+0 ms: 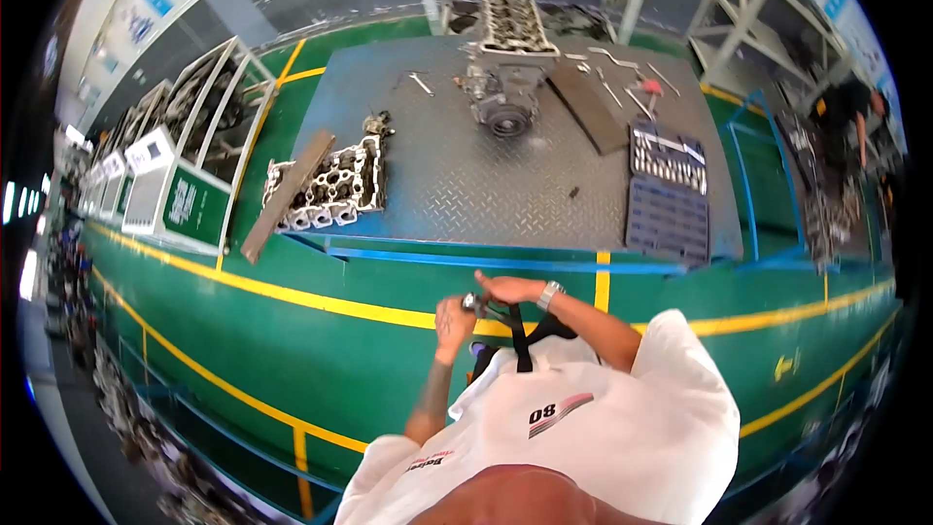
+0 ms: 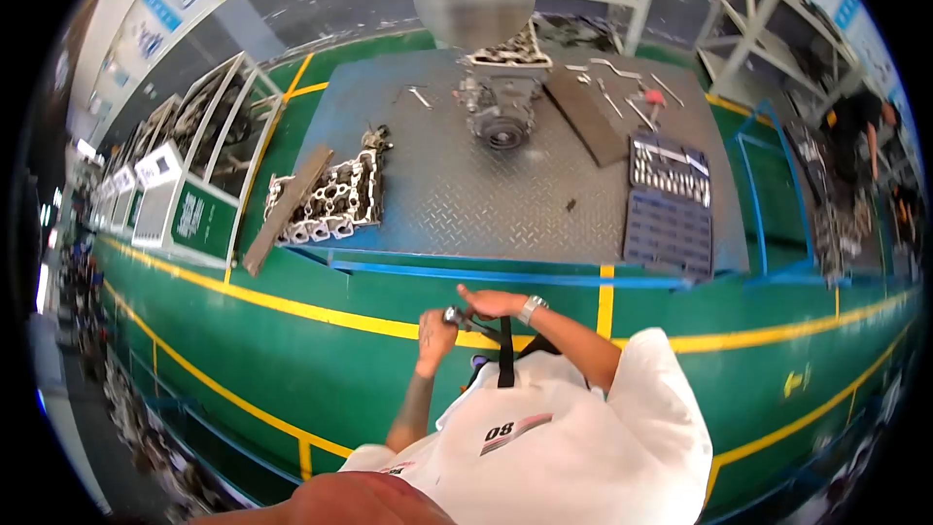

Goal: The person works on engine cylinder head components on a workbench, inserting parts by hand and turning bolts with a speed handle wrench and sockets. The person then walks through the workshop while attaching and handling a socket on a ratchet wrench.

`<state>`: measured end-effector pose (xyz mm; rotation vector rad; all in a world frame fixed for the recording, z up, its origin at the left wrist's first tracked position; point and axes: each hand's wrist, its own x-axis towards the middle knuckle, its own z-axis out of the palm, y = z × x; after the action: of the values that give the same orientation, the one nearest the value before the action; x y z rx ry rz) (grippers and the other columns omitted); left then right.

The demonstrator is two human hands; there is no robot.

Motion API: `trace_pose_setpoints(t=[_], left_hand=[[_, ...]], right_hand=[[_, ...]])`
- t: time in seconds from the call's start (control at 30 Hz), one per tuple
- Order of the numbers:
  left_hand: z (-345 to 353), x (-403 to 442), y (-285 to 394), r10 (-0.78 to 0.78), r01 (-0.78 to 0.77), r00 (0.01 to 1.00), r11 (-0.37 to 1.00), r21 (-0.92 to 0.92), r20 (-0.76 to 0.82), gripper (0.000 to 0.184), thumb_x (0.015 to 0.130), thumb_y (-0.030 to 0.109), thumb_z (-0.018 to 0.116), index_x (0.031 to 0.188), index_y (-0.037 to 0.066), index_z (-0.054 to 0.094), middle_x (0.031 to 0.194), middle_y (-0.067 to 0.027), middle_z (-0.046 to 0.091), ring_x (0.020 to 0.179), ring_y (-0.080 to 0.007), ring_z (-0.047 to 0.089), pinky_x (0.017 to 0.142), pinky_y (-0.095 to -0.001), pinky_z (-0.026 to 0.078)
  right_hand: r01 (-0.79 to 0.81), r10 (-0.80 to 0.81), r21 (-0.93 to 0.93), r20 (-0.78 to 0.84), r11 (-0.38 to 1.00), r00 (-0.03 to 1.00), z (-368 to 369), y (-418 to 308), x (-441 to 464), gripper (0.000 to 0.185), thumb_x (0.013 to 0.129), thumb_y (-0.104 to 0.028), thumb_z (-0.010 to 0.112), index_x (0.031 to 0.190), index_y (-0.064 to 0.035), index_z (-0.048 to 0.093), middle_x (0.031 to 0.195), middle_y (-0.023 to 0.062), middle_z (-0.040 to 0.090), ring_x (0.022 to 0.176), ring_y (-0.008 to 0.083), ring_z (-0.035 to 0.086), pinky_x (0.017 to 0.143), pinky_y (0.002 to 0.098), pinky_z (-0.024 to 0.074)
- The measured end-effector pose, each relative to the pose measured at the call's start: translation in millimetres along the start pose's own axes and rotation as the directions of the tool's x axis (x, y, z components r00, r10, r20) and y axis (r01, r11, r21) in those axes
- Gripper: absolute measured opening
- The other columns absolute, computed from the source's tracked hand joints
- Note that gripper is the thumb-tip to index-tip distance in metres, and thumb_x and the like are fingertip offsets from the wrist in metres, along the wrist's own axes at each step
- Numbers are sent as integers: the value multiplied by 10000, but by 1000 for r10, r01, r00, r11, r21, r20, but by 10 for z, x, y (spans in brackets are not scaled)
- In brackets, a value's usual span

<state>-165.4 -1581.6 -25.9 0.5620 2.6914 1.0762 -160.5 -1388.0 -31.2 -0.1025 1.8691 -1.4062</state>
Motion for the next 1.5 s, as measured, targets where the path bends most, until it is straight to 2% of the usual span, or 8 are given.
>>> trace_pose_setpoints(t=[0.2, 0.4, 0.87, 0.93, 1.0, 1.13, 1.2, 1.5], left_hand=[[251, 711, -606, 94, -102, 992, 990, 95, 87, 124, 747, 151, 643, 703, 34, 651, 762, -223, 639, 758, -419, 603, 677, -505, 470], [189, 529, 246, 605, -641, 767, 703, 307, 214, 71, 725, 139, 670, 784, 99, 667, 755, -125, 650, 706, -344, 625, 633, -457, 496], [1227, 769, 1686, 850, -892, 451, 416, 176, 274, 165, 724, 216, 700, 804, 76, 665, 657, -151, 618, 631, -352, 622, 562, -452, 467], [1707, 616, 1473, 875, -792, 474, 375, -481, -99, 110, 743, 184, 679, 771, 79, 660, 653, -149, 620, 636, -342, 628, 564, -443, 474], [1709, 348, 1947, 699, -488, 595, 706, -513, 397, 89, 731, 154, 675, 726, 72, 642, 634, -142, 614, 630, -337, 618, 578, -452, 478], [2085, -99, 2693, 743, -816, 519, 578, -15, 422, 98, 717, 114, 667, 665, 60, 604, 635, -135, 612, 618, -341, 591, 576, -449, 474], [2489, -228, 3043, 909, -904, 414, 417, -95, 46, 31, 699, 68, 655, 717, 57, 633, 689, -149, 629, 617, -349, 597, 570, -456, 474], [5220, -709, 4286, 816, -777, 340, 524, -349, 468, 144, 789, 215, 588, 763, 80, 631, 774, -142, 630, 777, -342, 632, 639, -487, 491]], right_hand=[[197, -79, 911, -180, 363, 980, 335, -292, -680, 1008, 872, -783, 70, 1051, -15, 697, 655, -31, 360, 570, 119, 277, 552, 273, 285], [394, -203, -106, -956, 913, 213, 216, 185, -483, 564, 1040, -456, 252, 1210, -59, 616, 899, 40, 548, 862, 153, 480, 785, 293, 439], [656, -78, 652, -684, 380, 725, 762, 149, -2226, 743, 993, -613, 170, 1159, -20, 586, 930, 98, 695, 809, 173, 643, 747, 306, 491], [698, -114, 698, -689, 160, 716, 572, 229, -2542, 726, 999, -601, 196, 1222, -14, 560, 950, 97, 701, 794, 164, 642, 719, 304, 495], [759, -43, 443, -850, 477, 524, 387, 407, -2846, 714, 996, -599, 238, 1249, -16, 563, 961, 74, 709, 740, 164, 646, 640, 310, 493], [-272, 8, -15, -996, 962, 83, 148, 996, -3620, 434, 992, -447, 406, 1134, -130, 666, 788, 139, 688, 630, 285, 642, 575, 366, 489], [-85, 64, 60, -997, 995, 47, 40, 1834, -3652, 447, 994, -450, 392, 1065, -115, 679, 689, 180, 615, 644, 312, 617, 613, 416, 487], [887, 582, 429, -771, 174, 259, 617, 3966, -4540, 652, 987, -614, 213, 871, -53, 523, 789, 122, 576, 820, 268, 553, 851, 418, 451]])
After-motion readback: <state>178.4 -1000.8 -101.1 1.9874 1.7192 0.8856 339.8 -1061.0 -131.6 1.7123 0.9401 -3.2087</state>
